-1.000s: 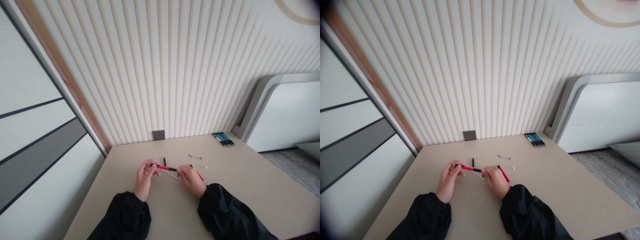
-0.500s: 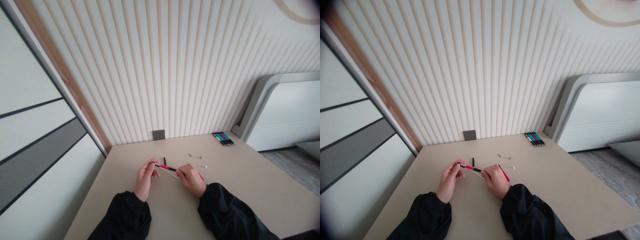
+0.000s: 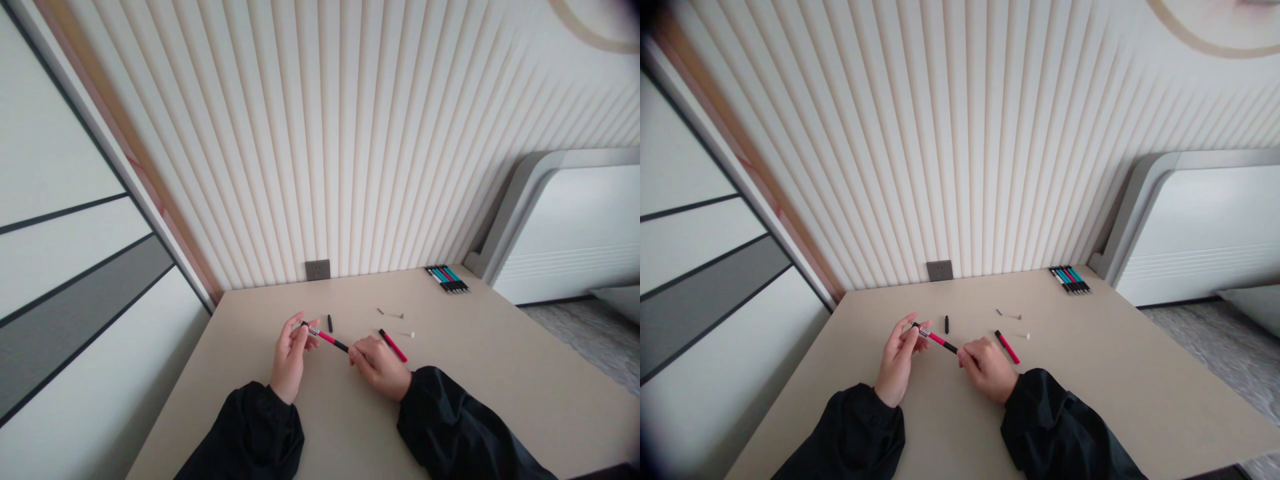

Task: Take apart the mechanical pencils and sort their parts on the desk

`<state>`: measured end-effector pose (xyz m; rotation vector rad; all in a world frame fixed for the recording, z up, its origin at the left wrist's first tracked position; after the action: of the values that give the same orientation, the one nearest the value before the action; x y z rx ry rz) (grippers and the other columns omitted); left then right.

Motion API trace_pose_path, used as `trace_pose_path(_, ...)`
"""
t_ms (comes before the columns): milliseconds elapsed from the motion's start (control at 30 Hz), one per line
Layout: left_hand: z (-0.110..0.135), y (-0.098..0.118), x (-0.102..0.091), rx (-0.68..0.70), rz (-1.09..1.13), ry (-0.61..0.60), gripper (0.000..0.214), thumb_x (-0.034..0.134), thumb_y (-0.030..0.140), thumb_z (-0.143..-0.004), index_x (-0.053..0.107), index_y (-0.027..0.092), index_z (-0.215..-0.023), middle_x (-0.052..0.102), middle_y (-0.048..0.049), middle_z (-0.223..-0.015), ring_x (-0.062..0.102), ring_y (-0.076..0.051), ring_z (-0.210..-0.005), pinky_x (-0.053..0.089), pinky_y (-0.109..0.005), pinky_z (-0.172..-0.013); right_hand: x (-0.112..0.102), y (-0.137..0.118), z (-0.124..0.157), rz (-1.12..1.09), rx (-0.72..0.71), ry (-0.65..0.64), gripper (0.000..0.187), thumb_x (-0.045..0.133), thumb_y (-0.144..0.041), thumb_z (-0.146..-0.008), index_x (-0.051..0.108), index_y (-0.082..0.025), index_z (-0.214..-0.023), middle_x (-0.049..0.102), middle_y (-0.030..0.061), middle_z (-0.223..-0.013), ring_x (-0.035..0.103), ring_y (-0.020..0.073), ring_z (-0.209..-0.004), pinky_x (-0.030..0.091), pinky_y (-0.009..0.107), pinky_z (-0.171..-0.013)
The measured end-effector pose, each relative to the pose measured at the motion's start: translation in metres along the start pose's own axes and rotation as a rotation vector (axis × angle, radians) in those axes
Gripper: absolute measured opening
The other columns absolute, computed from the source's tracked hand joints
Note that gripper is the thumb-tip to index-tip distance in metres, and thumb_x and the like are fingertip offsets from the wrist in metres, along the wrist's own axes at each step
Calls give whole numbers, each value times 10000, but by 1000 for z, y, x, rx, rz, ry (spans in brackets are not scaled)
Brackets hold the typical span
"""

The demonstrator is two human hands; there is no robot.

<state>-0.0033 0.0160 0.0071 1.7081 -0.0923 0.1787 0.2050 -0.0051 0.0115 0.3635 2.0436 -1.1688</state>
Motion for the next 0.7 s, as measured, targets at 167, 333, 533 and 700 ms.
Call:
trace_pose_path(167,-1,2,-1,23,-98,56,399,612,421,-842,481,168,-1120,705,-87,-907,603,-132,-667,474,-241,-587,5,-5,0,91,-79,-62,336,388,-316,-971,567,-191,-716,592,18,-666,526,141,-652,356,275,-675)
trace_pose_path(333,4,3,6,20,-139,-23,482,628,416,-828,443,194,-1213,681,-63,-920,636,-164,-768,470,-243,-610,8,-4,1,136,-108,-62,330,399,-294,-961,536,-192,-679,559,7,-636,505,137,-636,337,273,-652)
trace_pose_path(533,7,6,8,36,-198,-99,505,632,378,-829,440,192,-1257,638,1,-785,601,-149,-699,456,-261,-665,12,-6,2,139,-160,-76,328,410,-269,-947,533,-192,-653,566,16,-628,517,144,-644,348,292,-687)
trace_pose_path(700,7,9,8,32,-181,-117,488,644,376,-822,475,188,-1240,640,-4,-801,587,-149,-712,445,-260,-692,12,-8,3,133,-173,-84,315,427,-257,-937,538,-193,-649,572,15,-628,520,144,-641,352,295,-691)
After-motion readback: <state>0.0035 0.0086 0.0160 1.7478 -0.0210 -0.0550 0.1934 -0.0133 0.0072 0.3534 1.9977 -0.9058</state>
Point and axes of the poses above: each hand's wrist, its own z-axis away from the middle knuckle, its own x-axis out of the palm, y = z × x, the point moved 1 cm from there along -z, towards the middle knuckle
